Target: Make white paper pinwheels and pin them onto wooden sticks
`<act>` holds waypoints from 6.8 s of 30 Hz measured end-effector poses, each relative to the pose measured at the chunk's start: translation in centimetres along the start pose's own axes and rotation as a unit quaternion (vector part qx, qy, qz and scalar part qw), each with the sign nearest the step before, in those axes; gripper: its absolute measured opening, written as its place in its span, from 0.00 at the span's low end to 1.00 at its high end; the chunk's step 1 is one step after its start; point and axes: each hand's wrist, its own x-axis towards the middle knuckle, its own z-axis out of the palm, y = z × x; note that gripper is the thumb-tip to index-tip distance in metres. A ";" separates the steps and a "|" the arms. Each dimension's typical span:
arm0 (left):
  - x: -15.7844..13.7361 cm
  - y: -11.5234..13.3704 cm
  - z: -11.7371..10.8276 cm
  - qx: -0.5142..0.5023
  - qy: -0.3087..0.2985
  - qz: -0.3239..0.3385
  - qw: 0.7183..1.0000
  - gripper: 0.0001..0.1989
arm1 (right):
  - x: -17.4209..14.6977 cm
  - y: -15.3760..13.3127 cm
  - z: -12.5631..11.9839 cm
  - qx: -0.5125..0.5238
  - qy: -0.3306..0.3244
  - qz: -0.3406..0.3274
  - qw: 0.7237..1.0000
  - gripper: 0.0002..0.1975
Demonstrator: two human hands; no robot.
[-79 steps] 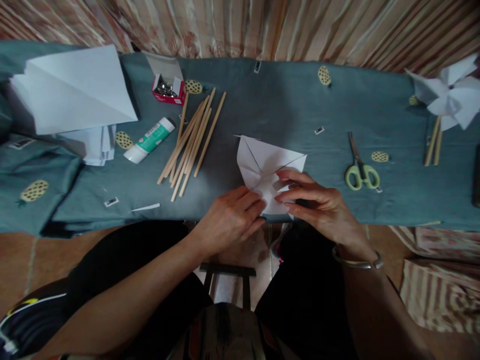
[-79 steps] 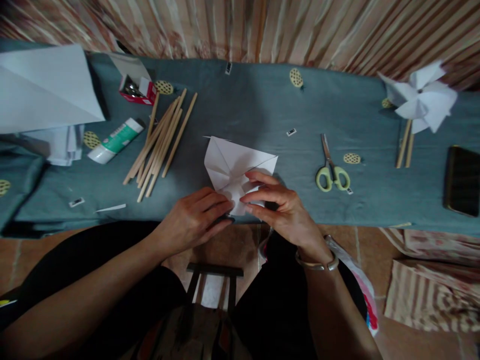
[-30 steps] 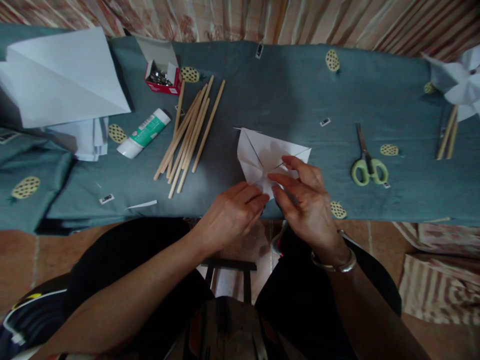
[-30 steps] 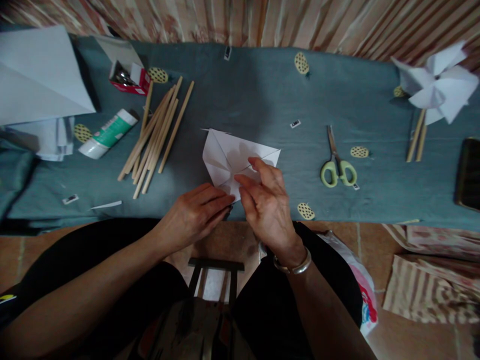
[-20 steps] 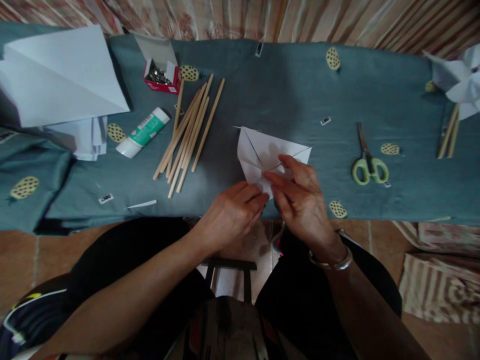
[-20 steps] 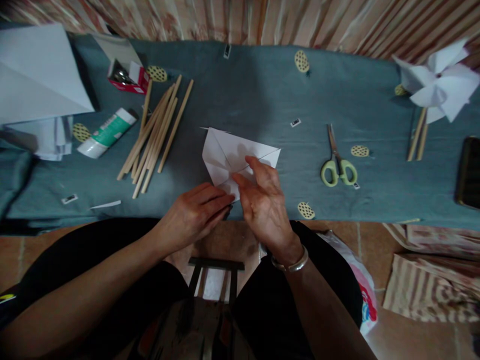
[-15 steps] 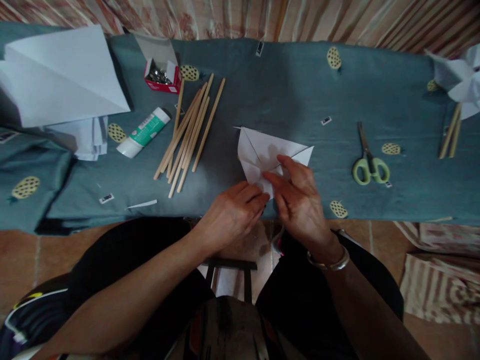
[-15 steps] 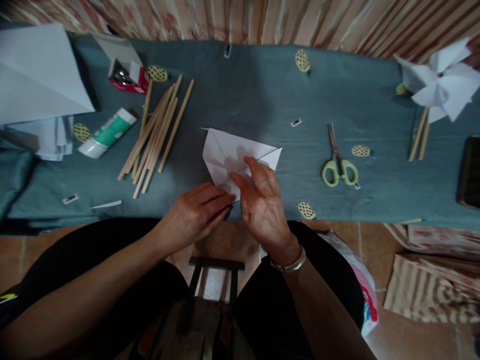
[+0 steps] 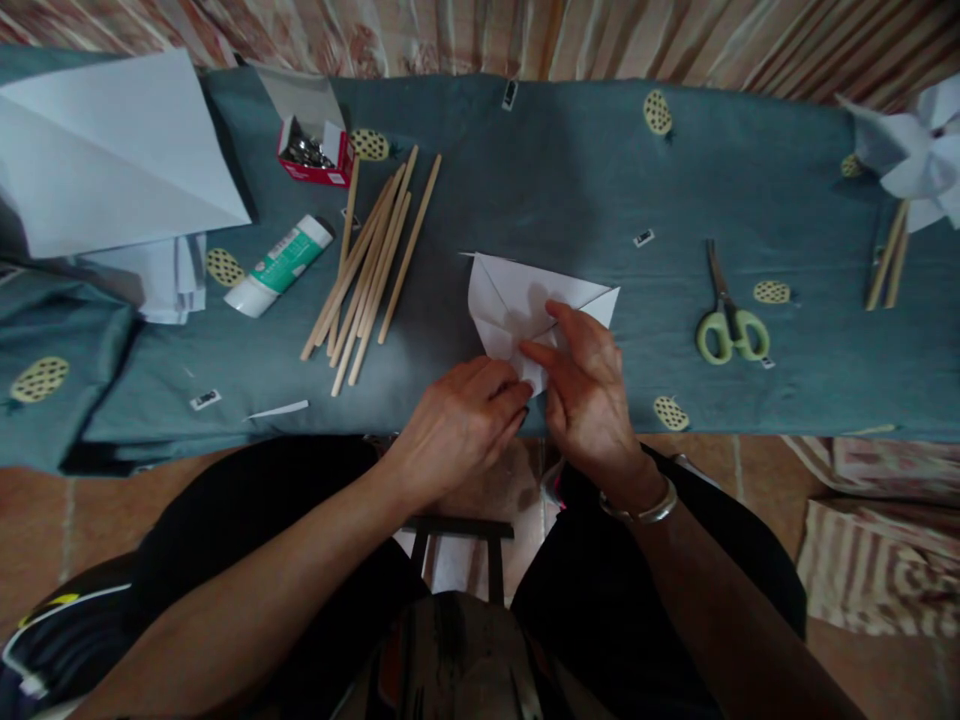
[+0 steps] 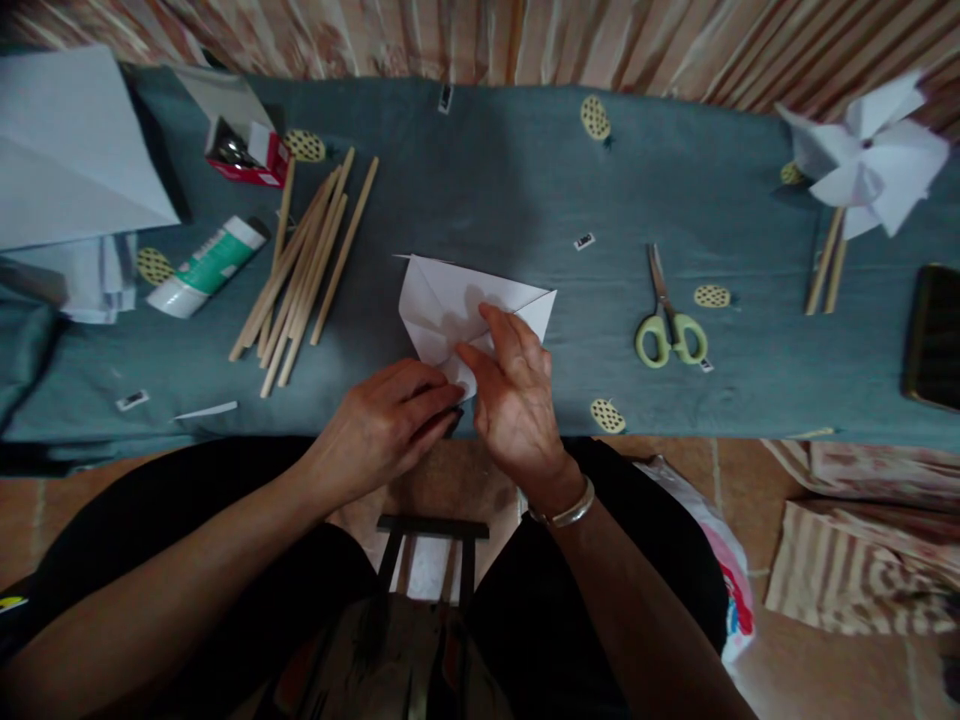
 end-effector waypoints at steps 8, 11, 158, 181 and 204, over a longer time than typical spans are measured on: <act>0.1 -0.1 0.0 0.018 -0.005 0.000 1.000 0.07 | 0.5 0.2 -1.4 0.035 -0.008 0.000 0.999 0.19; 0.1 -0.1 -0.1 0.021 -0.010 0.005 1.000 0.07 | 1.8 1.5 -2.4 0.028 0.024 0.048 0.998 0.20; -0.6 0.5 0.0 0.058 0.016 0.047 0.997 0.07 | -0.3 0.7 -1.1 0.023 0.033 -0.041 0.998 0.19; -0.5 -3.2 -2.1 0.114 0.086 0.027 0.989 0.10 | 0.3 2.6 -4.8 0.008 0.008 0.173 0.985 0.18; -1.3 1.2 0.0 0.064 0.008 0.090 0.994 0.06 | -1.3 1.5 -6.4 0.075 0.032 0.073 0.994 0.12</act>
